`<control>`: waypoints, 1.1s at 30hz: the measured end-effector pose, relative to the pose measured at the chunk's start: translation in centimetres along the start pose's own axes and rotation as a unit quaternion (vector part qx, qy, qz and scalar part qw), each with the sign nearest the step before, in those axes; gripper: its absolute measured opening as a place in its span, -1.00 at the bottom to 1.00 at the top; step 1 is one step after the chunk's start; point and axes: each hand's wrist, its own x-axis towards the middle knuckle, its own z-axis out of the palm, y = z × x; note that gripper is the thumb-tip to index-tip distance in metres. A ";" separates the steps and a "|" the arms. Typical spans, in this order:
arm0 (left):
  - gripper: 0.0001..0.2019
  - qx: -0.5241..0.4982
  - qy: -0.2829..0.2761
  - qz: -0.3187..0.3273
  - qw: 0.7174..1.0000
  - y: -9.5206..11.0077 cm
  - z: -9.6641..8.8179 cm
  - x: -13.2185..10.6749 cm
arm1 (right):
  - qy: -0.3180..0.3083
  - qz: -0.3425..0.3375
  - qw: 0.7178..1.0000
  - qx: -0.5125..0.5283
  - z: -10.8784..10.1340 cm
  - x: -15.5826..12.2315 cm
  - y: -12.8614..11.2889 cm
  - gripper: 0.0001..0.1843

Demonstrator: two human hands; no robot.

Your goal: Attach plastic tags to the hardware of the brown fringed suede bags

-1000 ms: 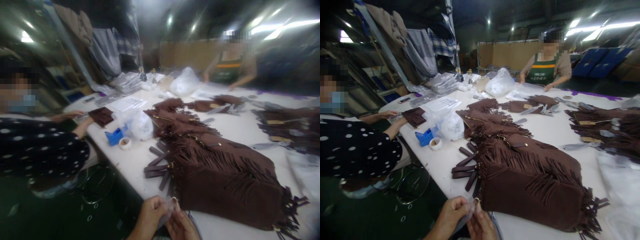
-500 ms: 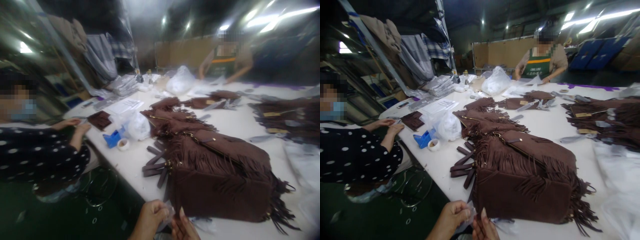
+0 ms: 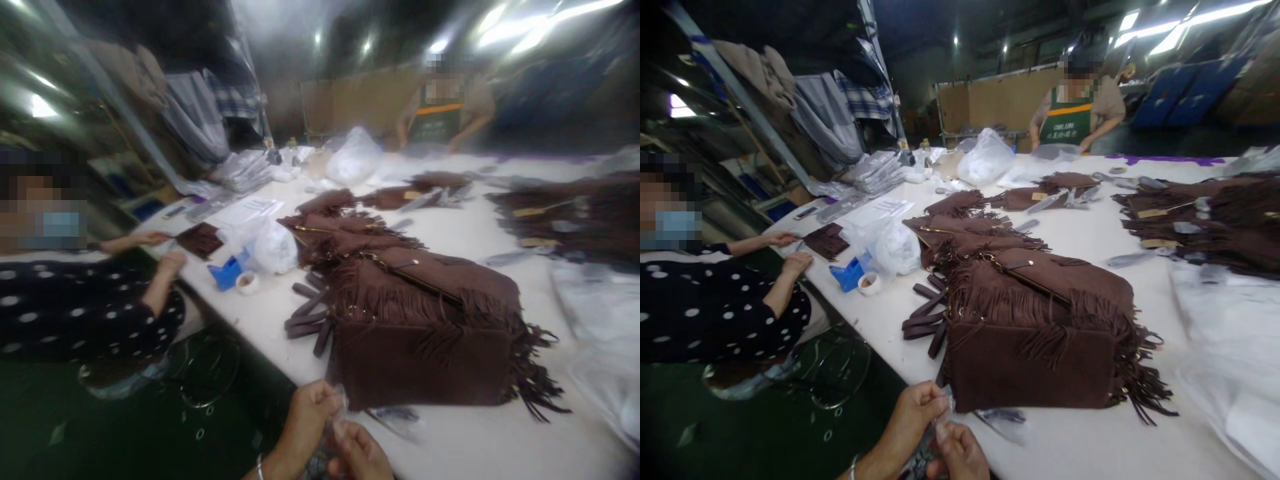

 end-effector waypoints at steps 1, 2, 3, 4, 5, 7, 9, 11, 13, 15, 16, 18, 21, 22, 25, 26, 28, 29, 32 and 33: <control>-0.84 0.005 0.011 0.002 1.000 -0.1 0.1 -0.1 | 0.001 -0.003 1.000 -0.017 0.2 0.1 0.1 -0.31; -0.85 0.008 0.018 0.001 1.000 -0.1 0.3 -0.3 | 0.006 -0.006 1.000 -0.027 0.3 0.2 0.2 -0.33; -0.86 0.008 0.020 -0.001 1.000 -0.2 0.4 -0.4 | 0.014 -0.014 0.999 -0.033 0.5 0.3 0.2 -0.34; -0.87 0.005 0.019 -0.004 1.000 -0.3 0.6 -0.5 | 0.023 -0.028 0.999 -0.036 0.5 0.3 0.2 -0.34; -0.87 0.001 0.017 -0.006 1.000 -0.4 0.7 -0.6 | 0.030 -0.046 0.998 -0.041 0.6 0.4 0.2 -0.35; -0.87 -0.008 0.013 -0.001 1.000 -0.6 1.0 -0.5 | 0.040 -0.087 0.994 -0.057 0.4 0.4 0.2 -0.36; -0.86 -0.016 0.014 0.009 1.000 -0.7 1.1 -0.4 | 0.045 -0.113 0.990 -0.071 0.1 0.3 0.2 -0.39; -0.84 -0.024 0.006 0.009 1.000 -0.7 1.1 -0.5 | 0.047 -0.113 0.990 -0.071 -0.3 0.3 0.3 -0.40; -0.77 -0.035 -0.011 0.004 0.999 -0.6 0.6 -0.8 | 0.046 -0.098 0.992 -0.060 -0.6 0.4 0.4 -0.40; -0.68 -0.049 -0.027 0.005 0.998 -0.8 -0.3 -1.4 | 0.043 -0.082 0.994 -0.051 -0.8 0.5 0.4 -0.39; -0.65 -0.056 -0.034 0.005 0.998 -1.0 -0.9 -1.8 | 0.043 -0.076 0.995 -0.050 -0.8 0.5 0.4 -0.38; -0.62 -0.075 -0.048 -0.001 0.996 -1.6 -2.0 -2.6 | 0.045 -0.070 0.995 -0.053 -0.7 0.5 0.3 -0.37; -0.67 -0.106 -0.059 -0.020 0.992 -2.8 -3.1 -3.3 | 0.058 -0.080 0.993 -0.062 -0.4 0.4 0.4 -0.37; -0.70 -0.113 -0.055 -0.024 0.992 -3.1 -3.2 -3.4 | 0.063 -0.087 0.992 -0.066 -0.3 0.5 0.5 -0.38; -0.77 -0.116 -0.030 -0.036 0.992 -3.8 -2.9 -3.1 | 0.074 -0.093 0.990 -0.074 -0.4 0.6 0.9 -0.39; -0.79 -0.115 -0.024 -0.039 0.992 -4.0 -2.6 -3.0 | 0.071 -0.092 0.990 -0.075 -0.5 0.5 1.1 -0.38; -0.81 -0.111 -0.017 -0.040 0.993 -4.0 -2.2 -2.7 | 0.055 -0.091 0.992 -0.072 -0.9 0.3 1.4 -0.38; -0.82 -0.107 -0.015 -0.038 0.993 -4.0 -2.0 -2.6 | 0.044 -0.092 0.992 -0.069 -1.0 0.2 1.5 -0.38; -0.86 -0.095 -0.004 -0.028 0.995 -3.9 -1.6 -2.5 | 0.023 -0.093 0.993 -0.071 -1.4 -0.3 1.7 -0.38; -0.87 -0.091 0.001 -0.022 0.996 -3.8 -1.4 -2.4 | 0.022 -0.091 0.992 -0.080 -1.4 -0.4 1.7 -0.39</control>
